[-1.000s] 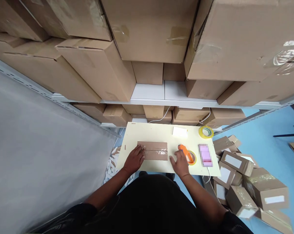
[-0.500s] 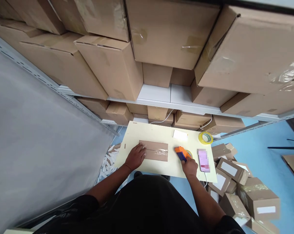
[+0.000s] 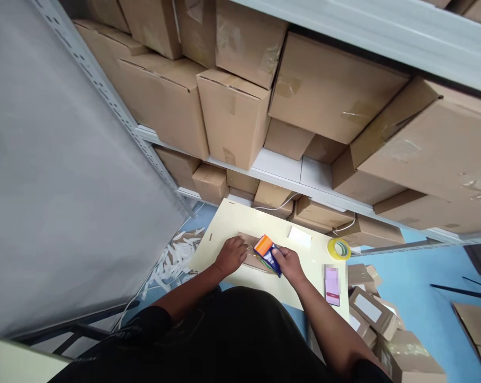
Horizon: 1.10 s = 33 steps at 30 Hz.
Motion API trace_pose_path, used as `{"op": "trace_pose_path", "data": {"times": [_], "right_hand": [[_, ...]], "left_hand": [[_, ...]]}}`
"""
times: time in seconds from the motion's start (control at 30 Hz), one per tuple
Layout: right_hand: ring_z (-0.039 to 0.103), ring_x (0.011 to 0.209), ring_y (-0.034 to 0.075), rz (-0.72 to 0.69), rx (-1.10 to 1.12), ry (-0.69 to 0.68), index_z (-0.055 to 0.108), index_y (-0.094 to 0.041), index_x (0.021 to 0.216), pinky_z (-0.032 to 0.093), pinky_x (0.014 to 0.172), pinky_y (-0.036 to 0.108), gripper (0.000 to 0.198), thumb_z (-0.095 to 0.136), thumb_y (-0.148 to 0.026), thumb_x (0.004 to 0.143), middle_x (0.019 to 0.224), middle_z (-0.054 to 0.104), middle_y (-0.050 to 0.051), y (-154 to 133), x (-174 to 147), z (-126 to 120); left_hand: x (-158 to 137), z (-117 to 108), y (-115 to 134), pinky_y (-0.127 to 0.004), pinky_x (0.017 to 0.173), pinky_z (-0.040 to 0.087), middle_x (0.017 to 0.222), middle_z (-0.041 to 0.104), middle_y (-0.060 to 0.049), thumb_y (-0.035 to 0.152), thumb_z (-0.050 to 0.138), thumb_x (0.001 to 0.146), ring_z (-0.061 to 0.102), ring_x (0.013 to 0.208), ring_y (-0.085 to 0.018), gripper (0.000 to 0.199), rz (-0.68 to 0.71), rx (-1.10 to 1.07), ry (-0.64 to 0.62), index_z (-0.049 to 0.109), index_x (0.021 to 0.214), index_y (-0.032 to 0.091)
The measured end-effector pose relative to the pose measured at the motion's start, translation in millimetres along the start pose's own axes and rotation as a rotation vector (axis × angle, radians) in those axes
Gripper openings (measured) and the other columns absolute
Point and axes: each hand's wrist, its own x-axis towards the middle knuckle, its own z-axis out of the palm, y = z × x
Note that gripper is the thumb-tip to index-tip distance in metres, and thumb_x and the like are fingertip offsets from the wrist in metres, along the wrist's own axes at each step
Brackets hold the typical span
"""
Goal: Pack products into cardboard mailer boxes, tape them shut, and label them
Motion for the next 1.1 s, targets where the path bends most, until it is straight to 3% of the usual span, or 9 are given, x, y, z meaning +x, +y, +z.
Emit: {"op": "trace_pose_path", "data": {"times": [0.17,0.23,0.3,0.37,0.47,0.67,0.83,0.97,1.1], "right_hand": [[0.043,0.050,0.014,0.001,-0.176,-0.058,0.051,-0.023,0.055,0.033,0.051,0.027,0.061,0.057,-0.078,0.081,0.049,0.047,-0.003,-2.4,26.4,24.1],[0.044,0.050,0.015,-0.007,-0.200,-0.067,0.050,-0.023,0.055,0.033,0.051,0.027,0.061,0.057,-0.077,0.082,0.049,0.047,-0.003,-1.2,28.1,25.0],[0.045,0.051,0.015,-0.016,-0.208,-0.091,0.051,-0.023,0.055,0.033,0.052,0.027,0.059,0.058,-0.075,0.083,0.050,0.049,-0.003,-1.0,26.9,24.6],[0.046,0.051,0.015,-0.017,-0.222,-0.105,0.052,-0.023,0.055,0.033,0.052,0.027,0.058,0.059,-0.073,0.083,0.050,0.049,-0.003,-1.9,25.4,25.0],[0.048,0.052,0.016,-0.026,-0.275,-0.106,0.054,-0.023,0.055,0.033,0.053,0.027,0.056,0.060,-0.071,0.084,0.050,0.050,-0.003,-4.9,25.1,26.9],[0.049,0.052,0.017,-0.084,-0.399,-0.139,0.056,-0.024,0.056,0.031,0.053,0.028,0.054,0.059,-0.068,0.087,0.050,0.051,-0.002,-10.2,26.7,28.8],[0.053,0.054,0.018,-0.084,-0.434,-0.132,0.059,-0.024,0.058,0.033,0.054,0.029,0.054,0.057,-0.069,0.088,0.052,0.056,-0.001,-13.8,25.2,29.1],[0.055,0.056,0.018,-0.074,-0.445,-0.143,0.062,-0.023,0.062,0.035,0.056,0.028,0.056,0.055,-0.071,0.089,0.055,0.059,0.000,-16.0,25.5,28.7],[0.055,0.056,0.017,-0.056,-0.468,-0.147,0.061,-0.023,0.061,0.035,0.056,0.027,0.060,0.051,-0.075,0.089,0.054,0.057,-0.001,-19.3,26.1,26.3]], "left_hand": [[3.2,-16.2,3.6,-0.053,0.107,0.041,0.109,0.069,-0.012,0.024,0.060,0.091,0.055,0.121,-0.033,0.018,-0.086,-0.138,0.021,0.078,0.095,0.024],[5.5,-25.5,0.3,-0.050,0.103,0.045,0.106,0.071,-0.010,0.027,0.056,0.094,0.060,0.113,-0.029,0.022,-0.204,-0.318,0.087,0.078,0.095,0.023],[8.9,-33.5,-3.1,-0.043,0.089,0.052,0.101,0.073,-0.009,0.039,0.047,0.099,0.065,0.096,-0.025,0.034,-0.394,-0.579,0.095,0.077,0.100,0.021],[13.3,-38.3,-4.1,-0.035,0.068,0.052,0.094,0.073,-0.007,0.053,0.041,0.100,0.065,0.076,-0.020,0.048,-0.563,-0.835,0.008,0.074,0.105,0.019],[20.4,-38.6,0.8,-0.027,0.055,0.042,0.081,0.070,-0.004,0.061,0.053,0.092,0.060,0.062,-0.015,0.050,-0.638,-1.029,-0.124,0.073,0.102,0.016],[25.0,-42.3,13.2,-0.025,0.055,0.038,0.068,0.064,0.000,0.052,0.066,0.082,0.055,0.058,-0.012,0.036,-0.747,-1.104,-0.041,0.069,0.088,0.017],[19.1,-58.5,16.7,-0.025,0.051,0.036,0.066,0.062,-0.001,0.071,0.064,0.079,0.054,0.056,-0.013,0.054,-0.818,-1.122,-0.195,0.065,0.081,0.016],[17.4,-59.5,20.6,-0.023,0.053,0.035,0.067,0.060,0.001,0.070,0.068,0.075,0.051,0.056,-0.011,0.054,-0.803,-1.081,-0.176,0.062,0.080,0.016],[17.0,-53.6,20.4,-0.023,0.054,0.038,0.068,0.061,0.001,0.060,0.064,0.079,0.052,0.057,-0.011,0.044,-0.759,-1.030,-0.176,0.062,0.082,0.017]]}}
